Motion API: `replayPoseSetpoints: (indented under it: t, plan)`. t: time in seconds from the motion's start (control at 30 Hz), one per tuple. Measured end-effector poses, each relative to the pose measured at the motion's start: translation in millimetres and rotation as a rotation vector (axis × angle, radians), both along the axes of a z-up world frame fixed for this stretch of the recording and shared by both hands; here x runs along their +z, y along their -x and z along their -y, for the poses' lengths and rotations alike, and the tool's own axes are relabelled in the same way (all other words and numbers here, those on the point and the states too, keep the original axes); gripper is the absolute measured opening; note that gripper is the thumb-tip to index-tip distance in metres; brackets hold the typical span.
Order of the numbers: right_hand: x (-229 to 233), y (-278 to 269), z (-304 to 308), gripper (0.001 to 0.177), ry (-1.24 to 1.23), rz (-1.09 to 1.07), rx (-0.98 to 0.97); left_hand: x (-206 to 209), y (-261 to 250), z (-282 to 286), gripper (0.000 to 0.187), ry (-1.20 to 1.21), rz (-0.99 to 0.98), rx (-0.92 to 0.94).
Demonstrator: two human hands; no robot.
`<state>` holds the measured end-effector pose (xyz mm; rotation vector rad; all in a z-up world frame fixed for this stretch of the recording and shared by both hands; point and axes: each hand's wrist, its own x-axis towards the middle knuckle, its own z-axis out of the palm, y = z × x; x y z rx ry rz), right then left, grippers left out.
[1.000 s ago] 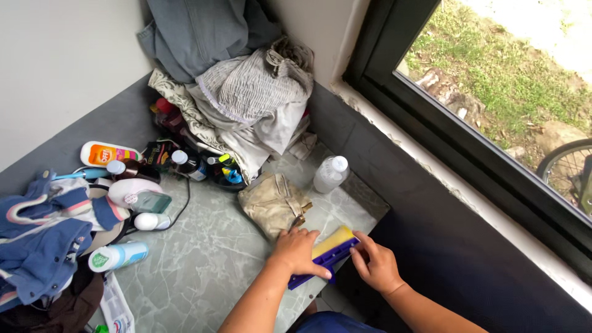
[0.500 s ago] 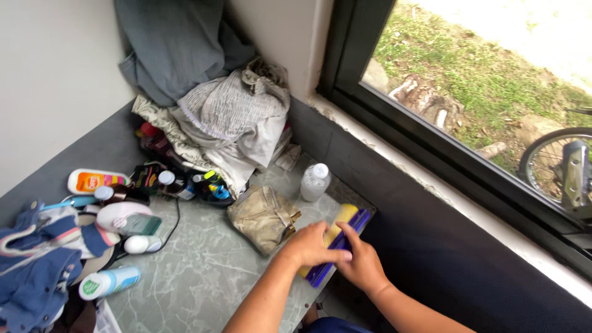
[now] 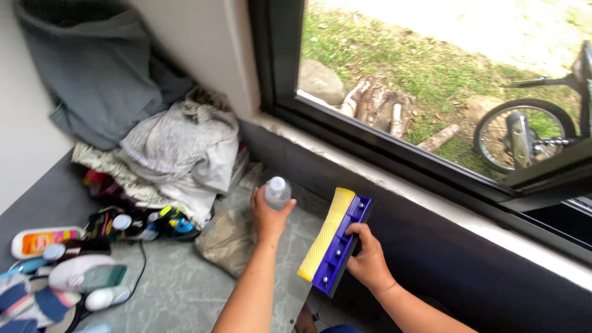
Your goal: The person cleans the window frame using a cloth, wiping the vertical and horizontal sections. They then pick up a squeegee and a water bottle, preparing to clean the glass.
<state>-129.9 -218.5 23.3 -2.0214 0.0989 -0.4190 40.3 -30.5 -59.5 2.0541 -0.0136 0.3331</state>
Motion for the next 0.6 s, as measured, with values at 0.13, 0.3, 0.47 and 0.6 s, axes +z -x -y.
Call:
replayPoseSetpoints:
  t: [0.13,0.3,0.47,0.6]
  plan:
    - [-3,24,19,0.046,0.027,0.036,-0.043,-6,12,5,0.085,0.188,-0.134,-0.012]
    - [-6,56,46,0.05,0.068,0.122,-0.084,12,56,7,0.073,0.252,-0.172,-0.098]
    - [-3,88,74,0.052,0.099,0.272,-0.071,36,115,38,0.065,0.48,-0.073,-0.335]
    - [2,126,114,0.056,0.094,0.367,-0.106,67,162,81,0.072,0.659,-0.096,-0.515]
